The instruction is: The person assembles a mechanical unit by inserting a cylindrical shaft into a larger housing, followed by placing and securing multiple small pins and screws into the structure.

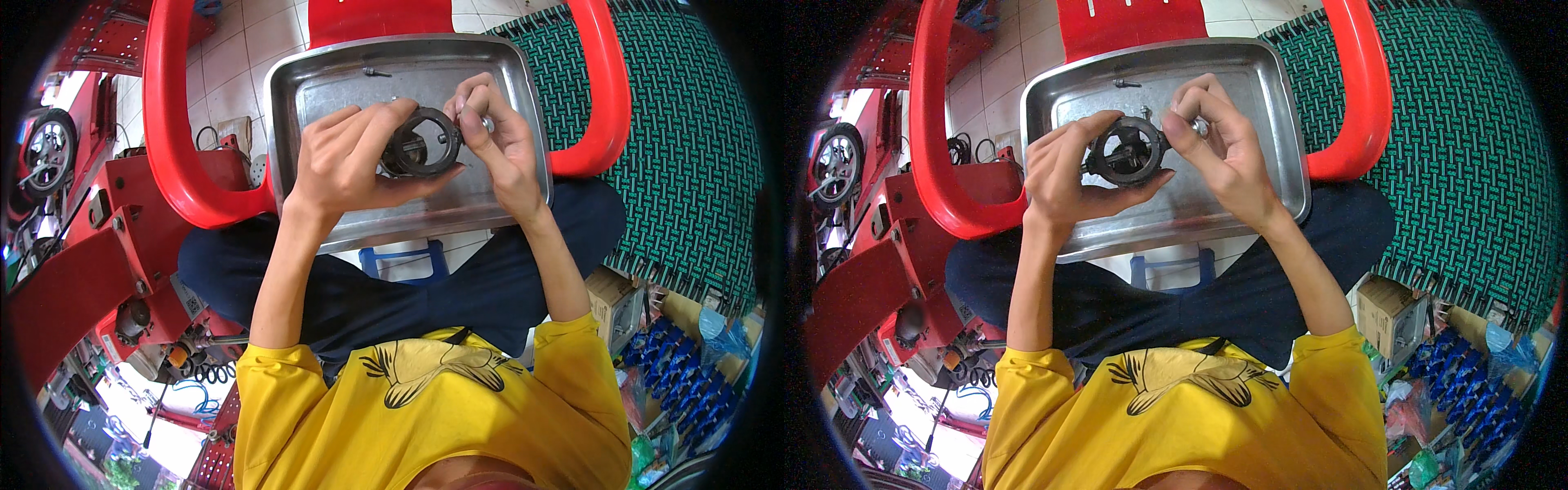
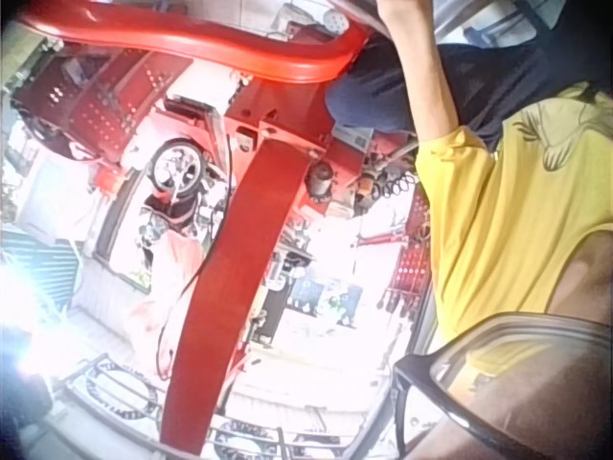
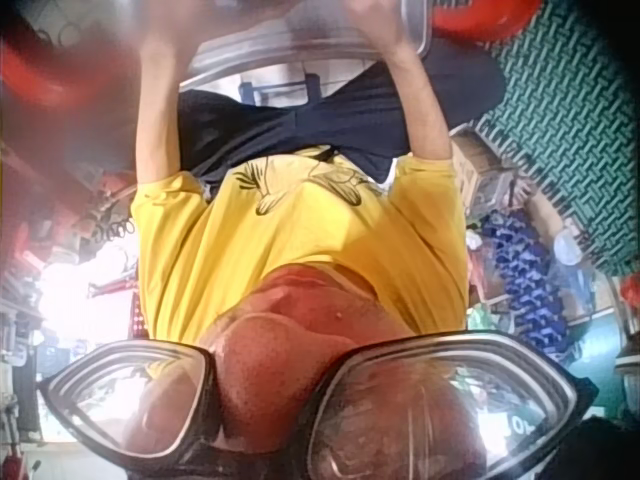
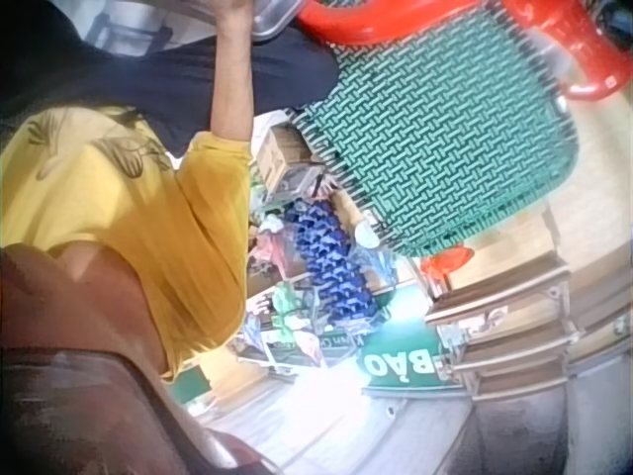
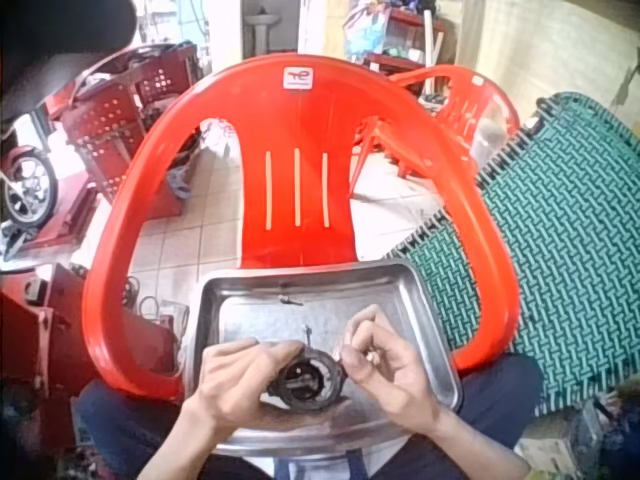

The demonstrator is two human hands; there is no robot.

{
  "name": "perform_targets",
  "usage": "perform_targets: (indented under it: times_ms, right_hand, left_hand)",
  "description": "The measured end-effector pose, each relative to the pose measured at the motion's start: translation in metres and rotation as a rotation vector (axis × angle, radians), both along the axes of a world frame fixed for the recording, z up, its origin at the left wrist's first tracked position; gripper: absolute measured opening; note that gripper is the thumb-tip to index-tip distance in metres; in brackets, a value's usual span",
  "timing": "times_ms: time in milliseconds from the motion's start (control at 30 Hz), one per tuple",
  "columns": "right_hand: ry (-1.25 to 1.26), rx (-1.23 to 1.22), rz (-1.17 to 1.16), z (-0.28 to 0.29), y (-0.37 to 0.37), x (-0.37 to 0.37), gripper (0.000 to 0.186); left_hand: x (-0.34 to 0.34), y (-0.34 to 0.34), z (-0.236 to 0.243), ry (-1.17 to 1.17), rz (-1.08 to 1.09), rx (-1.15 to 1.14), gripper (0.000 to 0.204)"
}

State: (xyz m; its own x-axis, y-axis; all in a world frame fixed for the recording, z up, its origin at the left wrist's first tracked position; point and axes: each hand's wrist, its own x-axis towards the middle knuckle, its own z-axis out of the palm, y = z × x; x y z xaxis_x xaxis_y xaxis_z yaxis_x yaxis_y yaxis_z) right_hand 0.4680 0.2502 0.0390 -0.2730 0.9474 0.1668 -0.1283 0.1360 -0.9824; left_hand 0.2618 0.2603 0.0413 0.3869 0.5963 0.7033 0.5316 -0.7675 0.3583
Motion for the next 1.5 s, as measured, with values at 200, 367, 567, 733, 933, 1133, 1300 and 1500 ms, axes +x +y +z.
perform_targets:
  times_ms: [200, 367, 567, 733, 933, 1133, 1300, 1500]
  right_hand:
    - [0.02, 0.04, 0.033, -0.001, 0.001, 0.003, 0.016]
    - [0.002, 0.052, 0.033, 0.0, 0.003, 0.005, 0.014]
    - [0.006, 0.01, 0.008, 0.0, 0.002, 0.005, 0.015]
    - [-0.008, -0.065, 0.033, 0.011, 0.003, 0.002, 0.017]
    - [-0.054, -0.093, 0.124, 0.005, 0.001, 0.01, 0.019]
    - [-0.027, -0.014, 0.037, 0.002, -0.001, 0.006, 0.011]
    - [0.003, 0.027, 0.044, 0.001, 0.001, 0.006, 0.011]
    - [0.004, 0.041, 0.018, 0.004, 0.001, 0.003, 0.013]
  left_hand:
    - [0.003, 0.004, -0.001, -0.053, -0.006, 0.067, 0.052]
    - [0.001, 0.006, -0.001, -0.059, -0.007, 0.084, 0.052]
    - [-0.003, 0.003, -0.003, -0.041, 0.02, 0.02, 0.057]
    - [-0.005, 0.004, -0.005, -0.057, 0.025, -0.001, 0.06]
    - [-0.004, 0.004, -0.003, -0.041, 0.009, 0.001, 0.061]
    - [-0.001, 0.007, -0.002, -0.063, -0.008, 0.069, 0.051]
    - [-0.002, 0.008, -0.002, -0.07, -0.003, 0.071, 0.052]
    - [-0.005, 0.004, -0.001, -0.031, -0.001, 0.008, 0.061]
